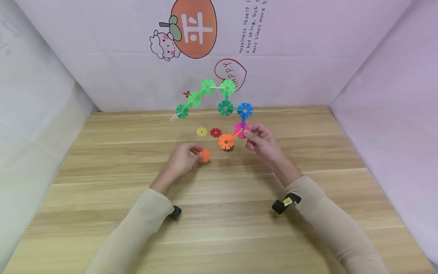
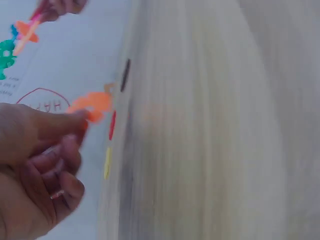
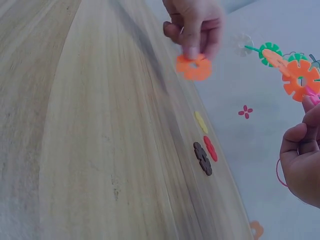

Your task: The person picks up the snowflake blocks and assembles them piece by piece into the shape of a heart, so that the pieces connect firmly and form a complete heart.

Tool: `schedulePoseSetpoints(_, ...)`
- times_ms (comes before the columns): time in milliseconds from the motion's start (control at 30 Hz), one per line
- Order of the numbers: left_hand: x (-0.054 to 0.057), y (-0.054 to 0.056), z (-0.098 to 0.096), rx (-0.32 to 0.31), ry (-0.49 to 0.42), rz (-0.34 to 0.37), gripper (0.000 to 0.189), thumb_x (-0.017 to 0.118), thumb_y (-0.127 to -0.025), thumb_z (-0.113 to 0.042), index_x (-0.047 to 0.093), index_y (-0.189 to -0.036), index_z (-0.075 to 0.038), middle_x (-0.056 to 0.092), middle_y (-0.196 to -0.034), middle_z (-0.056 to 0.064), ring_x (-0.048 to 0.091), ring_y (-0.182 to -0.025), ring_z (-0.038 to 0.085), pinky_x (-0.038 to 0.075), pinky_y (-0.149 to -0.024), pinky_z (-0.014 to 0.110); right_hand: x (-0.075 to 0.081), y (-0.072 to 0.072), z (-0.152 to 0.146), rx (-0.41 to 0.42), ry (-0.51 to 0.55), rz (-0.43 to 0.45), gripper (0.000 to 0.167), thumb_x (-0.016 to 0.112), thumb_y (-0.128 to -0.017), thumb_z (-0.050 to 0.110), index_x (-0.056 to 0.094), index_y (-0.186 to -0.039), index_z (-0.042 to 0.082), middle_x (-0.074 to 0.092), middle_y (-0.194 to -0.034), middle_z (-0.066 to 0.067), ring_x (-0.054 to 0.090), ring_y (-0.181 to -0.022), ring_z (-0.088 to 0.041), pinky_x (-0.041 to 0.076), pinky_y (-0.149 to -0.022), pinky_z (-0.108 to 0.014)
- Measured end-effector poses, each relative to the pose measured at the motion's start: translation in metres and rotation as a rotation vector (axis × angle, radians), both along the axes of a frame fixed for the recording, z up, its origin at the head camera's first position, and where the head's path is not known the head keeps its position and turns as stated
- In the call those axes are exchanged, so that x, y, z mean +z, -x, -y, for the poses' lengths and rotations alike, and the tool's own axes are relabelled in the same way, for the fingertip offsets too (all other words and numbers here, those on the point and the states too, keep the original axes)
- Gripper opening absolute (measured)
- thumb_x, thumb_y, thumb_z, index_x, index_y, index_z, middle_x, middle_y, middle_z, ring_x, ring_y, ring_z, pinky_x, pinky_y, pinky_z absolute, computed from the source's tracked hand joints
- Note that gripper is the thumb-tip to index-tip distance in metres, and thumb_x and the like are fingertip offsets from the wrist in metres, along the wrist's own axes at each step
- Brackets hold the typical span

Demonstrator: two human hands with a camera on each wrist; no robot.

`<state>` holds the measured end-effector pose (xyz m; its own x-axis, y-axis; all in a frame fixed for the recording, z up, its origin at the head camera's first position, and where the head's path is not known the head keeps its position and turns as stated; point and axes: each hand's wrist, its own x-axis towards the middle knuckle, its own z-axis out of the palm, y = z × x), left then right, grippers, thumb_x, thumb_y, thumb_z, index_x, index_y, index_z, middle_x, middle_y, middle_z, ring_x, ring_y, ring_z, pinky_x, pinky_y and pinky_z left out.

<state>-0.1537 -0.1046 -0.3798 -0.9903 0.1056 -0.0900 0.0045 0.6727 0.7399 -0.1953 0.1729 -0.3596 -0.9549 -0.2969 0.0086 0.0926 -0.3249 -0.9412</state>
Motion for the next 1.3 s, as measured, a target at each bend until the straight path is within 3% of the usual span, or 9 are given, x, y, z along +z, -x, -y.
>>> schedulePoseSetpoints(100, 0.005, -0.009, -0.004, 0.032, -0.164, -0.089, 0.017, 0.079, -0.095, -0.015, 0.077, -0.11, -0.007, 0.076, -0.099, 0.005, 0.061, -0.07, 0.02, 0.051, -0.059, 0.029, 0.0, -0.001, 0.001, 0.0, 0.002, 0.005, 0.023, 0.052, -0.107, -0.002, 0.065, -0.096, 0.014, 0.076, -0.09, 0.002, 0.048, -0.058, -0.005, 0.044, -0.058, -0.016)
schedulePoseSetpoints(233, 0.01, -0.022, -0.011, 0.021, -0.256, -0.311, 0.012, 0.082, -0.092, -0.012, 0.077, -0.1, -0.004, 0.078, -0.091, 0.007, 0.065, -0.07, 0.016, 0.048, -0.057, 0.023, 0.001, -0.002, 0.005, 0.002, 0.026, 0.012, 0.022, 0.052, -0.108, 0.0, 0.065, -0.096, 0.014, 0.075, -0.089, 0.002, 0.048, -0.058, -0.006, 0.044, -0.058, -0.016)
schedulePoseSetpoints(367, 0.016, -0.031, -0.017, 0.0, -0.214, -0.53, 0.008, 0.082, -0.091, -0.008, 0.076, -0.094, -0.003, 0.078, -0.086, 0.008, 0.061, -0.062, 0.015, 0.045, -0.052, 0.021, 0.005, -0.004, 0.009, -0.004, 0.049, 0.009, 0.023, 0.052, -0.108, 0.0, 0.065, -0.095, 0.014, 0.075, -0.087, 0.002, 0.047, -0.057, -0.006, 0.042, -0.057, -0.016)
schedulePoseSetpoints(533, 0.018, -0.035, -0.019, -0.049, -0.103, -0.706, 0.007, 0.082, -0.089, -0.002, 0.075, -0.091, -0.001, 0.078, -0.084, 0.011, 0.052, -0.05, 0.013, 0.043, -0.047, 0.022, 0.008, -0.006, 0.014, -0.002, 0.063, 0.017, 0.022, 0.053, -0.107, -0.001, 0.065, -0.094, 0.013, 0.075, -0.086, 0.001, 0.047, -0.057, -0.006, 0.043, -0.057, -0.016)
schedulePoseSetpoints(800, 0.018, -0.037, -0.021, -0.056, -0.156, -0.771, 0.008, 0.081, -0.087, 0.002, 0.075, -0.09, -0.001, 0.078, -0.082, 0.012, 0.05, -0.047, 0.01, 0.04, -0.045, 0.016, 0.008, -0.007, 0.017, -0.017, 0.094, 0.045, 0.02, 0.052, -0.108, 0.001, 0.063, -0.094, 0.012, 0.075, -0.085, 0.001, 0.048, -0.056, -0.006, 0.043, -0.057, -0.017)
schedulePoseSetpoints(1033, 0.019, -0.038, -0.024, -0.04, -0.133, -0.813, 0.006, 0.081, -0.088, 0.001, 0.075, -0.089, 0.0, 0.078, -0.083, 0.013, 0.05, -0.045, 0.009, 0.04, -0.044, 0.015, 0.008, -0.008, 0.018, -0.018, 0.098, 0.077, 0.02, 0.052, -0.108, 0.002, 0.062, -0.093, 0.011, 0.075, -0.083, 0.0, 0.048, -0.054, -0.006, 0.044, -0.058, -0.018)
schedulePoseSetpoints(1300, 0.018, -0.038, -0.021, -0.022, -0.12, -0.842, 0.006, 0.082, -0.087, 0.001, 0.076, -0.089, 0.0, 0.079, -0.084, 0.013, 0.055, -0.048, 0.012, 0.042, -0.047, 0.015, 0.007, -0.009, 0.018, -0.014, 0.12, 0.053, 0.023, 0.052, -0.107, -0.001, 0.064, -0.092, 0.012, 0.076, -0.083, 0.0, 0.048, -0.055, -0.006, 0.044, -0.058, -0.018)
